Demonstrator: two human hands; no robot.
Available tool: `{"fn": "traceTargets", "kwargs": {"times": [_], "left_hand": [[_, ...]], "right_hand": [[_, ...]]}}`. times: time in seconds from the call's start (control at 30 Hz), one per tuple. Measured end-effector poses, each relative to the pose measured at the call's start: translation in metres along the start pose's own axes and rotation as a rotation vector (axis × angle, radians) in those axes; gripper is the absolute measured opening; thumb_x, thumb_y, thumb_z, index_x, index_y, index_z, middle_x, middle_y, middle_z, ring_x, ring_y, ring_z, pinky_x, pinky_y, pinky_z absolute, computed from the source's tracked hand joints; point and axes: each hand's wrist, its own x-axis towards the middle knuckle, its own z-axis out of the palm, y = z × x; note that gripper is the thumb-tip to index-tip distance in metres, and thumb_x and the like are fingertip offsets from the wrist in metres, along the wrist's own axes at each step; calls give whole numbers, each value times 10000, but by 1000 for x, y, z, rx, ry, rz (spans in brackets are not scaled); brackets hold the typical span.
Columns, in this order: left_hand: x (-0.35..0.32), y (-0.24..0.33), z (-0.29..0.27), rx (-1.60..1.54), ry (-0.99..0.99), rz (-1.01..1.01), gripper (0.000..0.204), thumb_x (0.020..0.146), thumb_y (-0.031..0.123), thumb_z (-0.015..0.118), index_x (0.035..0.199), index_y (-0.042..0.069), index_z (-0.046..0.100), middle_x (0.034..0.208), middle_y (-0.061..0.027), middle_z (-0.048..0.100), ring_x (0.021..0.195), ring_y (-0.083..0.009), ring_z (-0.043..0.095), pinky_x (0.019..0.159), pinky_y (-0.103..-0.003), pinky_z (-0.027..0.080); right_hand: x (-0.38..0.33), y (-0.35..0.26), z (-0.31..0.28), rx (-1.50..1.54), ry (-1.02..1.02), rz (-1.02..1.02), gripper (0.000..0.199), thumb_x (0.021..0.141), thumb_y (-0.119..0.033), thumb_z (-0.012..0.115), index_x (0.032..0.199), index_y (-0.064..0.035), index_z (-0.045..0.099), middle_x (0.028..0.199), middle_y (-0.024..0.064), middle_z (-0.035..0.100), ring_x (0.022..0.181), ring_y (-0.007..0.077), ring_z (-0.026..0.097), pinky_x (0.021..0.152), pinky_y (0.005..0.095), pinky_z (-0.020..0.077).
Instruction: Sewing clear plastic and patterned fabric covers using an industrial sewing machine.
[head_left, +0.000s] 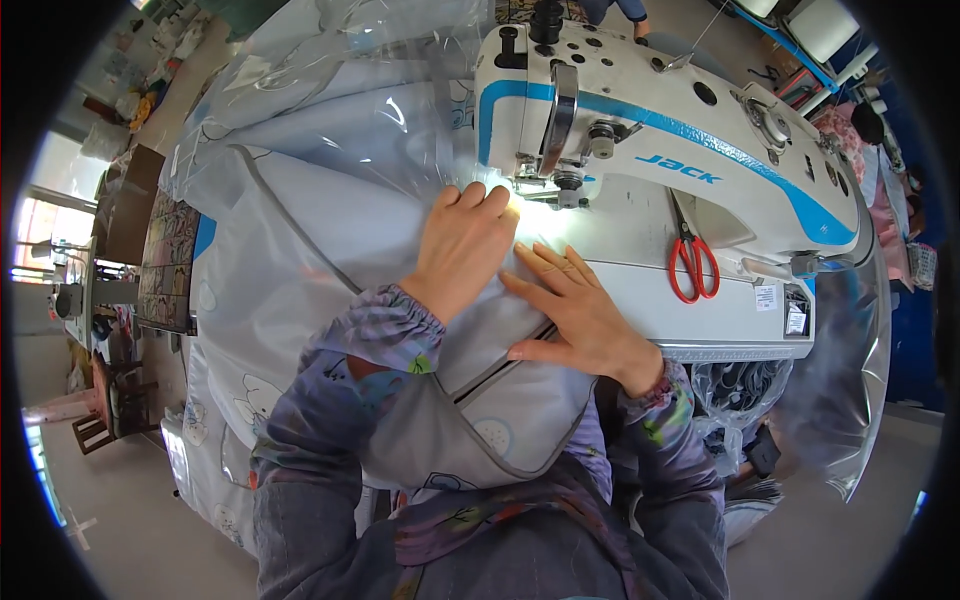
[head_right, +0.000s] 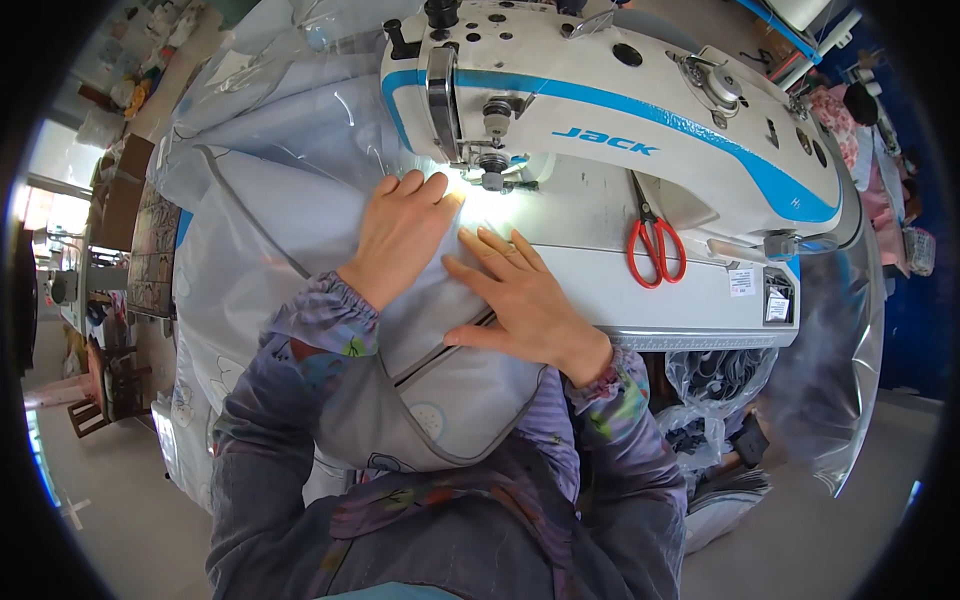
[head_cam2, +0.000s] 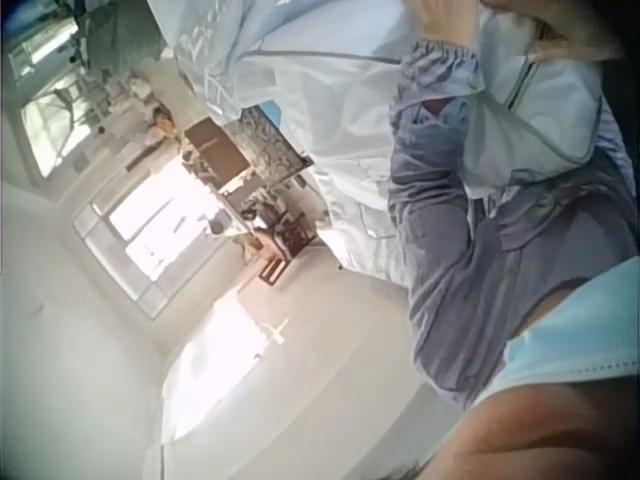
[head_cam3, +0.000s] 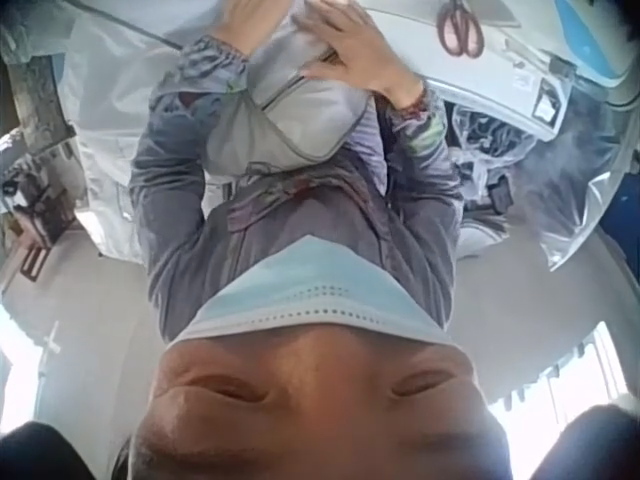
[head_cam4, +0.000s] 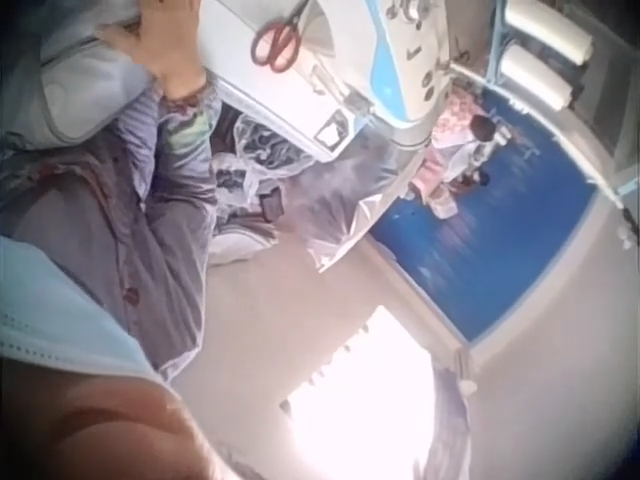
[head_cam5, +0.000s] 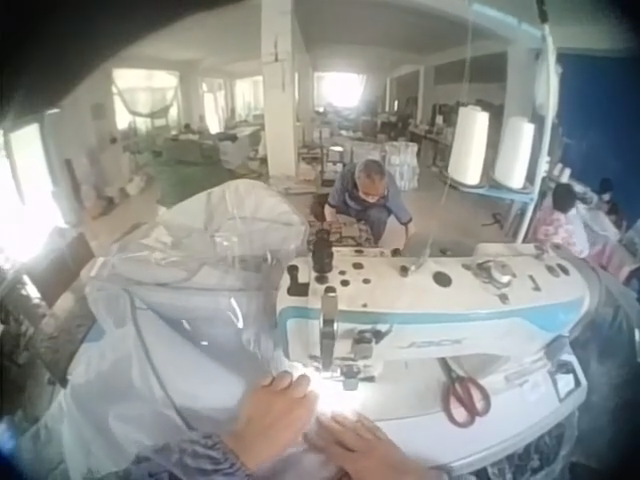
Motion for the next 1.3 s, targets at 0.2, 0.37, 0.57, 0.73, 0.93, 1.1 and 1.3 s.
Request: {"fn": "traceTargets", "kwargs": {"times": [0.2,0.37,0.57,0.73,0.93,1.1,1.3], "left_hand": [[5,7,-3,46,44,-26,71,787,128,664,846,107,699,911,-25,628,955,-200,630,828,-373,447],[5,-6,-9,18,8,4,61,784,129,674,826,100,707,904,-28,640,970,-206,643,850,-386,453],[5,12,-4,7,-58,-49,81,785,143,684,831,82,713,938,-53,629,956,-219,638,827,-388,496],[8,25,4,-18,-45,-86,122,782,133,693,859,44,721,961,-96,626,940,-255,642,737,-379,545],[10,26,8,-88,-45,-105,122,781,106,690,862,17,713,955,-108,645,954,-279,654,771,-387,573],[9,11,-13,-49,-77,-3,104,809,117,672,895,62,688,933,-70,642,964,-256,644,820,-401,547],[0,-10,-37,91,-140,59,94,822,135,654,896,84,681,919,-48,635,952,-257,656,898,-427,511]], "right_hand": [[8,0,6,-169,3,1,871,814,-610,766,1473,-79,563,1570,197,481,1493,373,411,1268,561,221],[11,-13,20,-172,43,-94,893,793,-570,780,1439,6,559,1546,210,500,1483,352,428,1255,541,267],[20,-22,44,-163,143,5,818,831,-546,754,1412,2,578,1457,196,581,1431,365,477,1250,527,282],[34,-17,58,-166,236,-13,765,779,-465,775,1393,-31,630,1403,166,632,1435,357,471,1266,503,257],[50,-20,72,-238,312,66,497,894,-324,667,1320,-67,674,1355,128,664,1374,287,538,1214,465,328],[51,-24,63,-156,313,11,518,892,-363,689,1302,-46,676,1313,133,678,1345,300,552,1199,476,339],[49,-37,66,-71,219,-72,555,928,-404,674,1348,-45,632,1395,150,626,1376,321,524,1237,496,293]]}}
